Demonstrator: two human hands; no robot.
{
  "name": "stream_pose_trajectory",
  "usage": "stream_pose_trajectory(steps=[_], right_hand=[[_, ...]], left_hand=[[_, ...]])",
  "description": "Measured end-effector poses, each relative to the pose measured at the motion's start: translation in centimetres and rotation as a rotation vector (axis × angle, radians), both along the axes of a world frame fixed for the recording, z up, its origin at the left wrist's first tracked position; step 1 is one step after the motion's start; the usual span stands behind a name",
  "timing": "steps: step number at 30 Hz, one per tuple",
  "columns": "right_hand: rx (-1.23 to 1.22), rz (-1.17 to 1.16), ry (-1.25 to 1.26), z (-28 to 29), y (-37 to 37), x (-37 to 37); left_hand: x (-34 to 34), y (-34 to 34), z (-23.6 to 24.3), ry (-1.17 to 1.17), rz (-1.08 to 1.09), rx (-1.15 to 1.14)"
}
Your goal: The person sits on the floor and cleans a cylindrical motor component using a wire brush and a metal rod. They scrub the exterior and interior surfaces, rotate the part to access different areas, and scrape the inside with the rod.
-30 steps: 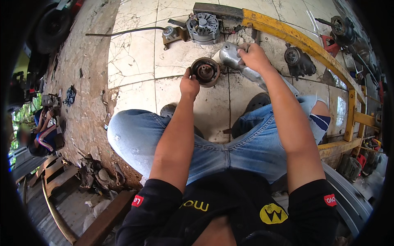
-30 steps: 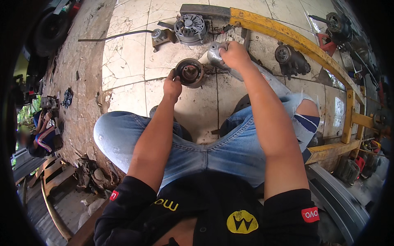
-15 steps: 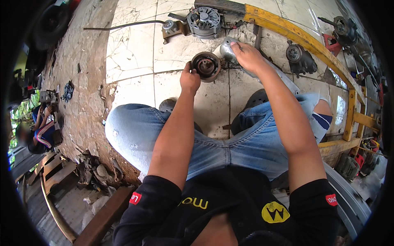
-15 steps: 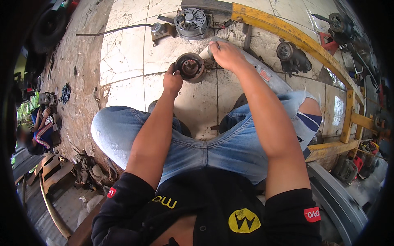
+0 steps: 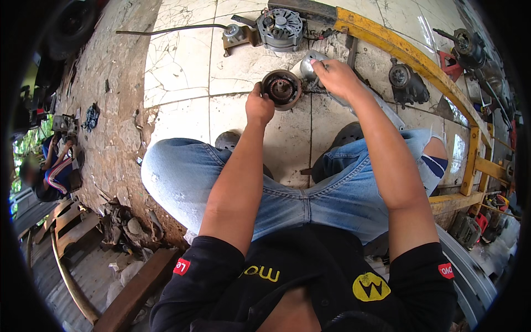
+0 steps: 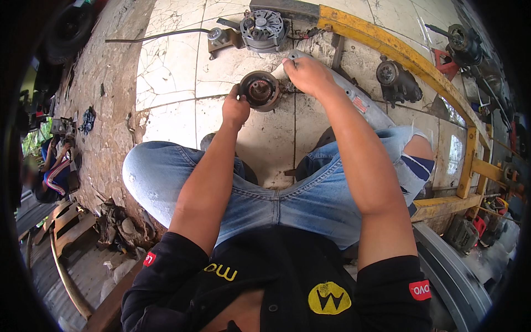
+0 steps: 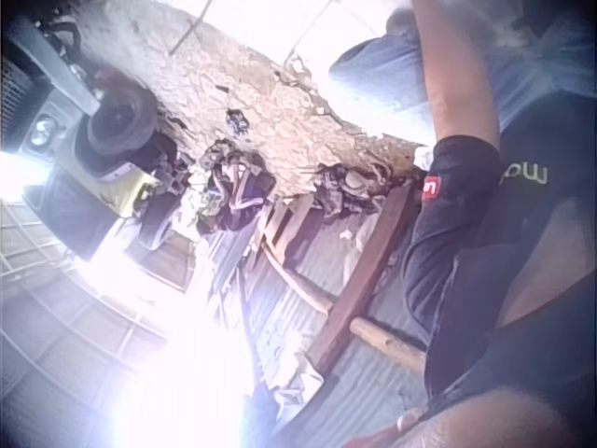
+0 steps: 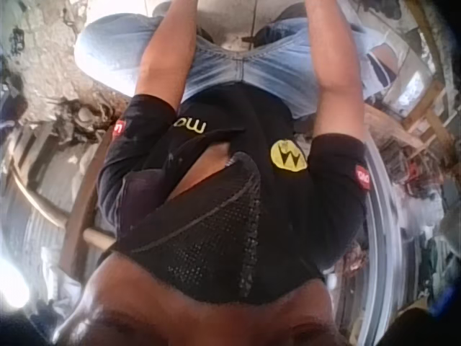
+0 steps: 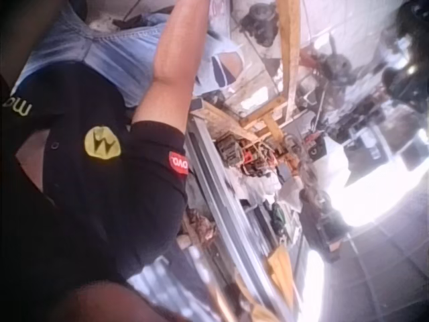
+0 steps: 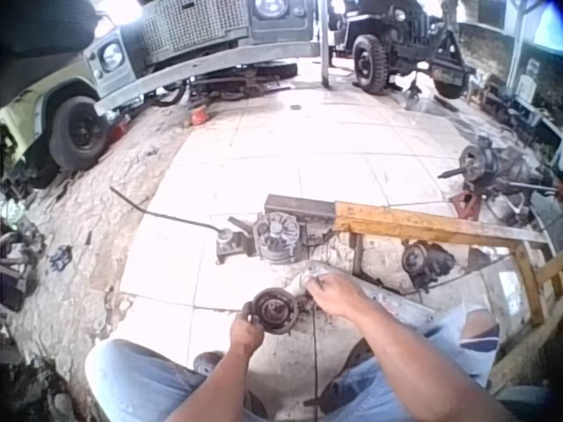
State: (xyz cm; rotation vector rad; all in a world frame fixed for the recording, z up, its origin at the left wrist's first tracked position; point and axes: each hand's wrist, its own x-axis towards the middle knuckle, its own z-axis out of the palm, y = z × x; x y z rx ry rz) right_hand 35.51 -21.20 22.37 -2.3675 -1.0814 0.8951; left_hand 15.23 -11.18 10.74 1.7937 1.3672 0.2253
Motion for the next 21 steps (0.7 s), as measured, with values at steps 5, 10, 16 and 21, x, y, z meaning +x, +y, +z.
stream_pose_trajectory(steps=[5,10,16,21], right_hand=[[-0.017,-0.004,0.072,-0.4,-0.2,0.2],[-0.023,0.002,0.08,-0.7,-0.1,-0.1],[0.063,0.071,-0.016,-1.4,-0.4,0.2],[0.382,-0.294,0.409,0.0,-0.7,1.5]], left_hand=[[-0.2,-0.6,0.7,0.026,-0.046,0.069],[-1.1,-1.0,-0.5,-0.036,-0.006,0.114],[-1.1,-0.4,-1.3,-0.107,0.038,-0.006],[-0.2,-0.4,-0.9,-0.137,0.04,0.04]])
